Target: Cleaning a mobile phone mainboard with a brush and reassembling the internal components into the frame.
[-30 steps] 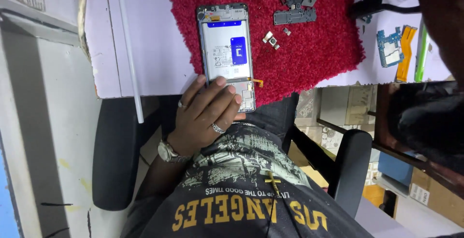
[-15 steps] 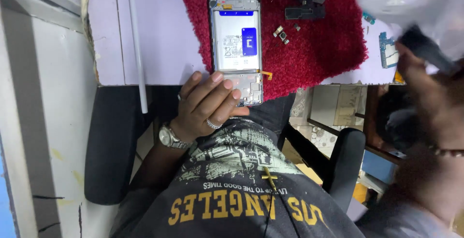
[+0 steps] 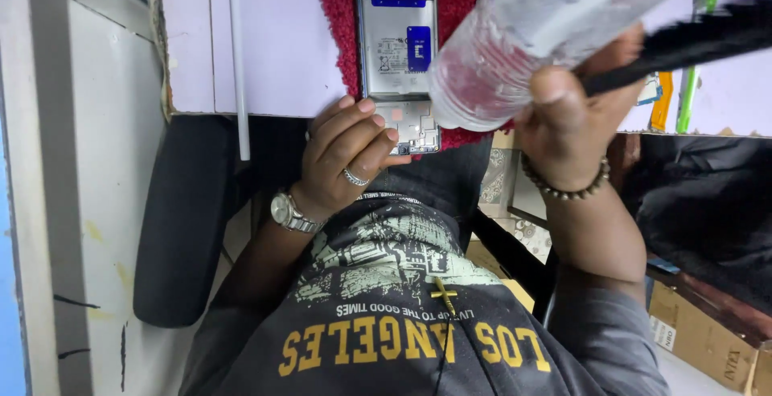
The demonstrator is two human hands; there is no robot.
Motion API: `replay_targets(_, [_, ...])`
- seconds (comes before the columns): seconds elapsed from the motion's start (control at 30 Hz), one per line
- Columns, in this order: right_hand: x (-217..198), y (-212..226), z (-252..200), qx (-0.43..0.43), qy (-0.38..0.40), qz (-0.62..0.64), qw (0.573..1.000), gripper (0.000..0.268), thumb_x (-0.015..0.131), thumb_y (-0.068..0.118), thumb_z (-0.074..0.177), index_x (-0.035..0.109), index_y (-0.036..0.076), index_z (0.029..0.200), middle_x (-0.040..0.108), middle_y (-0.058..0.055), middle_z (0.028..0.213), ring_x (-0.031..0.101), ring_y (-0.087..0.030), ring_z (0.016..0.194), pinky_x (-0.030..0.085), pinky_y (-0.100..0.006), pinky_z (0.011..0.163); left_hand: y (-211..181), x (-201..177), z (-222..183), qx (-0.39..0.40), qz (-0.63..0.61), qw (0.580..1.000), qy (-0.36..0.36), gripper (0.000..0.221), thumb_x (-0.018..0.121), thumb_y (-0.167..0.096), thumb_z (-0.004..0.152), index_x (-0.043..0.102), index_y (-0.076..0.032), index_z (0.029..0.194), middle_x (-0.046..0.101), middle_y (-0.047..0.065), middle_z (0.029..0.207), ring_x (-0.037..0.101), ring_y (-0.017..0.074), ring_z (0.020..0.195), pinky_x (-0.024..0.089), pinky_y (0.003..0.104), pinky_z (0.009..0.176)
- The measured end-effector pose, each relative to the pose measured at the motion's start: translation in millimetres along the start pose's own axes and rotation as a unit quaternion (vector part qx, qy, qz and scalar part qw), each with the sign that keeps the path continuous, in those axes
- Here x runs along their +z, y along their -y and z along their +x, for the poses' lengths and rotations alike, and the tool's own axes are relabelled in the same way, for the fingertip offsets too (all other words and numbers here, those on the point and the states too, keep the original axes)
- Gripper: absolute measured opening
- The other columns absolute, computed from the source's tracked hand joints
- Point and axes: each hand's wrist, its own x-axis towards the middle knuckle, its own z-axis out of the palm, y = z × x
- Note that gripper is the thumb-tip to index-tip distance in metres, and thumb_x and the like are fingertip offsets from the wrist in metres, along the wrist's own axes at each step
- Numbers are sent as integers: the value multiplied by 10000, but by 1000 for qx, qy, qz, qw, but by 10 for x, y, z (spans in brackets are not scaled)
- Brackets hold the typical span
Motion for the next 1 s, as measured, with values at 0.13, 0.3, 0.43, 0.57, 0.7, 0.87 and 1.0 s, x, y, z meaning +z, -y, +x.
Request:
replay_targets(0.13, [63, -61, -204, 74, -30, -47, 996, 576, 787, 243, 1031, 497, 100, 1508, 596, -77, 1391, 605, -268, 1303, 542, -427, 1221, -1, -48, 27, 5, 3, 1000, 9, 231, 857, 4, 1012, 690, -21, 1169, 689, 122, 1132, 660, 321, 1194, 558, 518, 1139])
replay_targets(0.3, [-35, -80, -205, 61, -59, -43, 995, 406, 826, 250, 990, 563, 209, 1297, 582, 38, 1179, 575, -156, 1021, 515, -314, 915, 20, -54, 7, 4, -3, 1000, 23, 303, 917, -52, 1000, 685, -22, 1193, 687, 119, 1151, 642, 317, 1225, 557, 528, 1145])
replay_targets(0.43, [-93, 80, 3, 24, -64, -85, 994, 433, 691, 301, 1101, 597, 69, 1454, 635, -64, 1417, 596, -278, 1370, 506, -468, 1258, 38, -37, -29, 9, -7, 1000, 21, 352, 909, -210, 1007, 693, -27, 1217, 667, 122, 1185, 643, 321, 1227, 559, 532, 1148])
replay_targets(0.57, [-191, -24, -121, 65, -42, -36, 996, 548, 599, 410, 1154, 526, 76, 1582, 590, -97, 1544, 543, -288, 1514, 452, -486, 1377, 51, -24, -38, 14, -4, 1000, 18, 350, 934, -164, 1005, 684, -29, 1208, 676, 117, 1173, 649, 321, 1224, 553, 518, 1152])
replay_targets(0.7, [55, -29, -210, 133, -108, -11, 985, 685, 794, 411, 1015, 563, 27, 1534, 663, -129, 1456, 638, -309, 1373, 558, -471, 1233, 48, -43, 9, 18, 9, 1000, 13, 263, 881, -94, 1029, 694, -36, 1205, 677, 107, 1162, 641, 296, 1224, 560, 497, 1147])
replay_targets(0.87, [-15, -79, -141, 79, -66, 69, 992, 558, 738, 334, 1070, 593, 85, 1549, 668, -44, 1504, 618, -255, 1448, 500, -451, 1334, 53, -34, -15, 20, 11, 1000, 13, 271, 865, -109, 1038, 678, -37, 1220, 672, 109, 1162, 659, 299, 1214, 582, 498, 1129])
replay_targets(1.0, [-481, 38, -178, 66, -110, 38, 991, 543, 651, 369, 1116, 602, 95, 1582, 632, -94, 1534, 562, -350, 1505, 451, -575, 1409, 76, -42, -34, 27, 7, 999, 18, 426, 914, -330, 1012, 672, -52, 1226, 659, 106, 1188, 631, 295, 1242, 581, 498, 1133])
